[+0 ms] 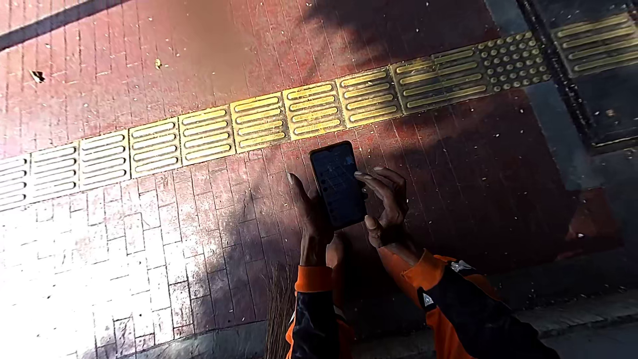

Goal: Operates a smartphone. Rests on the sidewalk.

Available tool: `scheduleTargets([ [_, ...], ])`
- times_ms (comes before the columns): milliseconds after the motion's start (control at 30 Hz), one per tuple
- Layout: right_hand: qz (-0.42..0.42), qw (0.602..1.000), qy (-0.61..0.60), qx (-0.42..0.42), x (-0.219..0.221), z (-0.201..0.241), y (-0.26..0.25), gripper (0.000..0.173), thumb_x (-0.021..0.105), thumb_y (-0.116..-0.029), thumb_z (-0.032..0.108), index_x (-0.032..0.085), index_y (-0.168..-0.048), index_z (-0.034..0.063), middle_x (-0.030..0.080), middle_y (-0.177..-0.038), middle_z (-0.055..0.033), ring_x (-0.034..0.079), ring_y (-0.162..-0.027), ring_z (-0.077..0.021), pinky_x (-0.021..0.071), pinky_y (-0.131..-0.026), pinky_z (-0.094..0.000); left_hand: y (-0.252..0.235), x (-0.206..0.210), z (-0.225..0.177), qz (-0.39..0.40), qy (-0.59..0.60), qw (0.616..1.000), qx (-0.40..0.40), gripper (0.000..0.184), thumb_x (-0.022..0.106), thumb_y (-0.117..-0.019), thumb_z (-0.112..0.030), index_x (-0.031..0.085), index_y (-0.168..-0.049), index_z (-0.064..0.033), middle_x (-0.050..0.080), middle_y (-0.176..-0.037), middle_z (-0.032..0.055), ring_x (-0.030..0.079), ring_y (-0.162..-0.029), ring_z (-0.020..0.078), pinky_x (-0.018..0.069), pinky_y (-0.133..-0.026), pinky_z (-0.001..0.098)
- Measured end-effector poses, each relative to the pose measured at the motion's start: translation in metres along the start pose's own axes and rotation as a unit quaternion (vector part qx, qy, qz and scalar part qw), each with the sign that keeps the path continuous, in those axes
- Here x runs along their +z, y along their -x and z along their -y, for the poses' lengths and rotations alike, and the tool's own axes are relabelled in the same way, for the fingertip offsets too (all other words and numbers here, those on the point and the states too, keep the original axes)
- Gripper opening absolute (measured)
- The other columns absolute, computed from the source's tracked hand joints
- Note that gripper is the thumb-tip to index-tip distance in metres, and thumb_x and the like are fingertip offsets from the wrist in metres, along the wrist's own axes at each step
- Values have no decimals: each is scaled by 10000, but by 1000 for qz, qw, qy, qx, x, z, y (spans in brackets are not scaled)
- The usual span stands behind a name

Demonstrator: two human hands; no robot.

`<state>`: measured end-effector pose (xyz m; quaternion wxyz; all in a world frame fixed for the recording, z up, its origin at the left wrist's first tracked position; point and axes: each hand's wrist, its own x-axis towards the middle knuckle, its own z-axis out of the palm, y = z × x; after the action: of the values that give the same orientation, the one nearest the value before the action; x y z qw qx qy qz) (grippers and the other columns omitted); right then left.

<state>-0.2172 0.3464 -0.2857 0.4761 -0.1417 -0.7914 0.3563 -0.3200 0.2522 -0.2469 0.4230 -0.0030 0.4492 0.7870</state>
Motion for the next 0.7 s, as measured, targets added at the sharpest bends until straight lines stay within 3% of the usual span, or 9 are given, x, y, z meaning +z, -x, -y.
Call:
scheduleTargets([
  [400, -2, 1000, -3, 3, -1, -2, -2, 716, 315, -1018, 685, 591, -1339, 108, 630, -1347, -89, 512, -1313, -244, 448, -1070, -384, 0, 0, 1, 5, 13, 1000, 0, 1074, 7, -824, -910, 707, -1117, -150, 767, -945, 92, 754, -876, 204, 634, -744, 407],
  [600, -4, 1000, -13, 7, -1, -1, -1, 695, 338, -1015, 679, 566, -1364, 124, 629, -1360, -87, 512, -1325, -245, 452, -1074, -386, 0, -3, 0, 61, 23, 998, -8, 1108, 94, -764, -970, 698, -1163, -131, 759, -1016, 144, 752, -935, 272, 632, -777, 454],
  [700, 8, 1000, -12, 3, -2, 0, -1, 737, 343, -996, 711, 539, -1396, 124, 604, -1397, -86, 486, -1351, -254, 443, -1084, -382, 1, 1, 1, 17, -1, 1000, -7, 1082, 28, -796, -937, 705, -1120, -158, 767, -958, 92, 754, -892, 207, 634, -755, 418],
])
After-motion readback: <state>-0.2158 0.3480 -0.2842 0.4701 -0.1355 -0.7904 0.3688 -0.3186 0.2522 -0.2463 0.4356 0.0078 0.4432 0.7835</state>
